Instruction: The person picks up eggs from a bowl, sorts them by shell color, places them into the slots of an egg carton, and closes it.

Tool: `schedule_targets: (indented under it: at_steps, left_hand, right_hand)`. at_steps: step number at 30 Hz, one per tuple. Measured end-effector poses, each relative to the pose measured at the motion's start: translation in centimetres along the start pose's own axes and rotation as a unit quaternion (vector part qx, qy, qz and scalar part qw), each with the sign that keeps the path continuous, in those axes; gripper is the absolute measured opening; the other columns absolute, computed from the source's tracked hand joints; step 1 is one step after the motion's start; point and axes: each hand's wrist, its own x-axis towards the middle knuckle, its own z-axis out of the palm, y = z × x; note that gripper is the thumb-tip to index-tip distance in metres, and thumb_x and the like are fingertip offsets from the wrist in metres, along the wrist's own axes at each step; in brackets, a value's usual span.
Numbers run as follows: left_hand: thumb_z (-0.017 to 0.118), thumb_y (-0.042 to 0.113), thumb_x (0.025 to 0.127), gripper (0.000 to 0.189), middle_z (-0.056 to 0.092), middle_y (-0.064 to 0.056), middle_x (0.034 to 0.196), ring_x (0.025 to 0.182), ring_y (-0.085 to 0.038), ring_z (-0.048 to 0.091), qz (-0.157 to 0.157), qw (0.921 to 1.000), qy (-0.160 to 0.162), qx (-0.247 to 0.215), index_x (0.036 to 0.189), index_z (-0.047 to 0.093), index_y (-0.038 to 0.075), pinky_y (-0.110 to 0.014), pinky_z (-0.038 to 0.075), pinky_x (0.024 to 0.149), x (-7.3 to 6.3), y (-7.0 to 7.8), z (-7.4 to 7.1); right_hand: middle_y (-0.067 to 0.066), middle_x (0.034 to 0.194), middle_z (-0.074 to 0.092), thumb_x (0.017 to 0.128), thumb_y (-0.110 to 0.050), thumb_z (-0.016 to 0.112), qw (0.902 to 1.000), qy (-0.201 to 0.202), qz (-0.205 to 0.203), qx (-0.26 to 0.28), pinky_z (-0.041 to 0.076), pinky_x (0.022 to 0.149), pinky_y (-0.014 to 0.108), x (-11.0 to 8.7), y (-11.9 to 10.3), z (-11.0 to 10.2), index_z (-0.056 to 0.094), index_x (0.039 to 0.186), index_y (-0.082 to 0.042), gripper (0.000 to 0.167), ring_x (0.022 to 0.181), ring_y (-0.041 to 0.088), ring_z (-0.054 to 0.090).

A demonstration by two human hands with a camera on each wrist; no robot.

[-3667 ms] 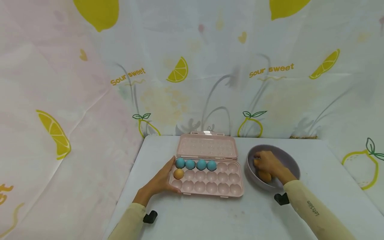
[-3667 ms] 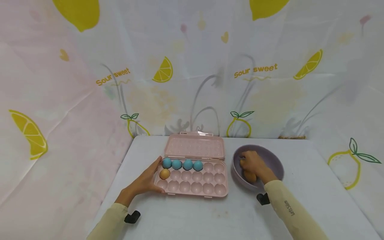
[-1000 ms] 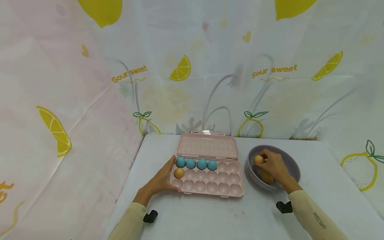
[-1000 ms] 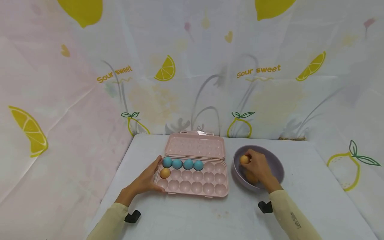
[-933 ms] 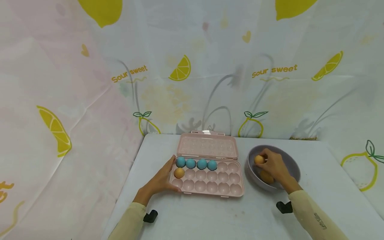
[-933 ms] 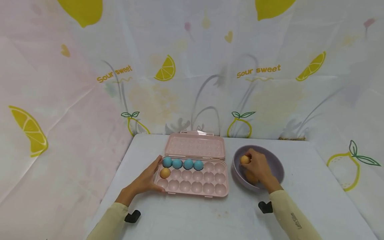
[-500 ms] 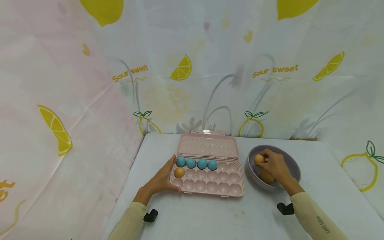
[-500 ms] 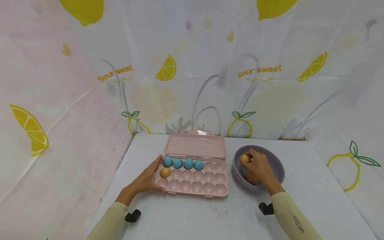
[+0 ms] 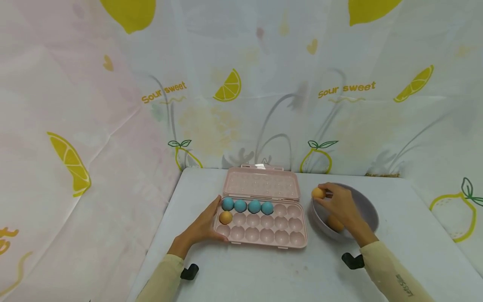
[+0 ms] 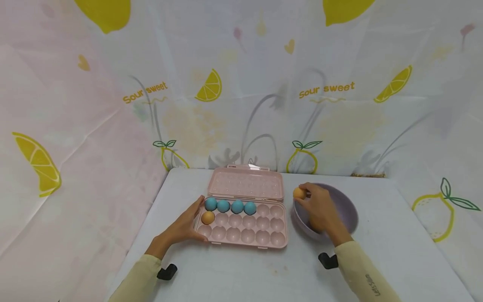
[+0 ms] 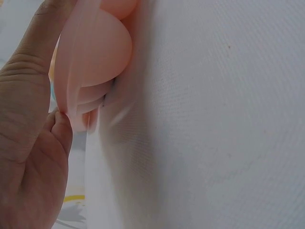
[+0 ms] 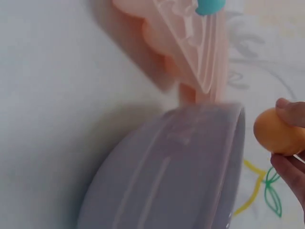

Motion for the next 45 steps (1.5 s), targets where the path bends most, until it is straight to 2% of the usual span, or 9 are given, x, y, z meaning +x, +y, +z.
schedule_targets:
  at_steps: [6,13,20,25,34,39,45]
  left_hand:
    - [0.09,0.058,0.053,0.143,0.012,-0.008,0.162,0.148,-0.023,0.014,0.001,1.0,0.002,0.006,0.157,0.007,0.006,-0.043,0.02,0.116,0.1,-0.1,-0.1]
    - [0.09,0.057,0.054,0.142,0.013,-0.01,0.162,0.148,-0.024,0.014,0.0,1.0,-0.007,0.005,0.156,0.006,0.004,-0.043,0.02,0.116,0.2,0.2,-0.2]
    - [0.09,0.056,0.055,0.142,0.013,-0.01,0.162,0.148,-0.023,0.014,0.002,1.0,-0.006,0.007,0.157,0.005,0.005,-0.043,0.02,0.116,0.2,0.3,-0.1]
    - [0.09,0.055,0.056,0.141,0.013,-0.012,0.162,0.147,-0.024,0.014,0.009,0.9999,-0.005,0.002,0.156,0.006,0.003,-0.044,0.02,0.116,0.3,0.2,-0.1]
    - [0.089,0.056,0.055,0.142,0.012,-0.011,0.162,0.148,-0.022,0.013,-0.001,0.9999,-0.01,0.004,0.157,0.004,0.005,-0.042,0.019,0.116,0.1,0.1,-0.2]
    - [0.089,0.057,0.055,0.142,0.012,-0.012,0.162,0.148,-0.023,0.013,-0.002,0.9999,-0.009,0.004,0.156,0.005,0.004,-0.042,0.019,0.116,0.1,0.1,-0.2]
    - [0.089,0.056,0.055,0.141,0.014,-0.012,0.162,0.147,-0.023,0.015,0.005,1.0,-0.005,0.002,0.156,0.006,0.004,-0.043,0.02,0.116,0.0,0.0,-0.1]
  right_hand:
    - [0.017,0.101,0.069,0.073,-0.008,0.086,0.9995,-0.001,-0.025,0.021,0.058,0.074,0.041,1.1,-2.2,1.7,0.068,0.107,0.002,0.041,0.088,0.031,0.069]
    - [0.014,0.108,0.069,0.075,-0.01,0.085,0.9982,-0.029,-0.034,0.041,0.058,0.078,0.038,2.3,-4.7,3.5,0.066,0.113,0.002,0.044,0.094,0.027,0.068]
    - [0.013,0.107,0.068,0.074,-0.005,0.084,0.9939,-0.033,-0.074,0.076,0.058,0.079,0.036,3.1,-6.6,5.5,0.066,0.112,0.004,0.043,0.095,0.025,0.067]
    - [0.01,0.106,0.068,0.073,-0.004,0.085,0.991,-0.04,-0.094,0.086,0.057,0.079,0.033,3.2,-7.9,6.6,0.067,0.11,0.003,0.042,0.095,0.023,0.066]
    - [0.01,0.107,0.069,0.07,-0.003,0.086,0.9858,-0.043,-0.115,0.114,0.057,0.078,0.03,3.1,-10.2,8.7,0.068,0.107,0.002,0.041,0.093,0.021,0.067]
    - [0.007,0.107,0.07,0.072,-0.006,0.086,0.9863,-0.068,-0.107,0.105,0.056,0.079,0.026,3.2,-11.5,9.8,0.069,0.109,-0.001,0.042,0.093,0.018,0.068]
    - [0.005,0.105,0.069,0.073,-0.008,0.086,0.9815,-0.104,-0.116,0.111,0.057,0.078,0.03,2.6,-12.9,11.5,0.068,0.108,-0.003,0.039,0.09,0.017,0.066]
